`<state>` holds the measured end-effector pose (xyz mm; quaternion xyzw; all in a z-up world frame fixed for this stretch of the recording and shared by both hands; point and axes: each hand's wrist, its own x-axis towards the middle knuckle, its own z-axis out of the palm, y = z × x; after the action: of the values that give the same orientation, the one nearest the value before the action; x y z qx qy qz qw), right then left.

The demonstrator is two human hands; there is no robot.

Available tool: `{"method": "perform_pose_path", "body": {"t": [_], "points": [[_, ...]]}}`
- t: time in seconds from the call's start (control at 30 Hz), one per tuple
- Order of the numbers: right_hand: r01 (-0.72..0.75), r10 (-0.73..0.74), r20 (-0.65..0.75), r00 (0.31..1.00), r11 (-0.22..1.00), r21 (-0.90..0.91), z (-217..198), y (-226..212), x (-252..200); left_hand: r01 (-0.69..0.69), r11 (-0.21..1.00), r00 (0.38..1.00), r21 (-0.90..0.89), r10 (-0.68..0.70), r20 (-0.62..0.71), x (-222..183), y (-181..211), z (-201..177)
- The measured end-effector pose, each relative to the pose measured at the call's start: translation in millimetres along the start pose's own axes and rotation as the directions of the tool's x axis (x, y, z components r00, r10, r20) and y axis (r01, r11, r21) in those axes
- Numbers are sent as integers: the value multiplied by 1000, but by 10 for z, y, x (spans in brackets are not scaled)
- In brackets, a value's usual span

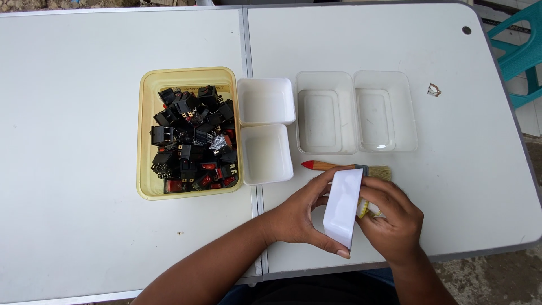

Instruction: A person is meticulously cleaning a small white plastic container by wiping it thoroughly with a cloth.

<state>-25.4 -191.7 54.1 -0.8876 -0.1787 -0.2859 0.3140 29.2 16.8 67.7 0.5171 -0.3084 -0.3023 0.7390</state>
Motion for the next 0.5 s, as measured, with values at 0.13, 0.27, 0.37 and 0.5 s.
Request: {"method": "perform_pose_path", "body": {"t": [0.13, 0.27, 0.37, 0.5], "points": [[-107, 65, 179, 982, 965, 238, -89, -35, 14, -24, 1000, 1000, -6, 24, -7, -25, -65, -112], [-20, -32, 268, 963, 982, 190, -119, 81, 12, -1, 1000, 1000, 10, 1, 17, -24, -51, -103], [21, -21, 118, 993, 1000, -3, -71, 0, 22, -14, 1000, 999, -9, 15, 46, -18, -37, -69], [-224, 61, 393, 918, 895, 385, -149, 36, 31, -34, 998, 999, 43, 34, 11, -28, -72, -146]]}}
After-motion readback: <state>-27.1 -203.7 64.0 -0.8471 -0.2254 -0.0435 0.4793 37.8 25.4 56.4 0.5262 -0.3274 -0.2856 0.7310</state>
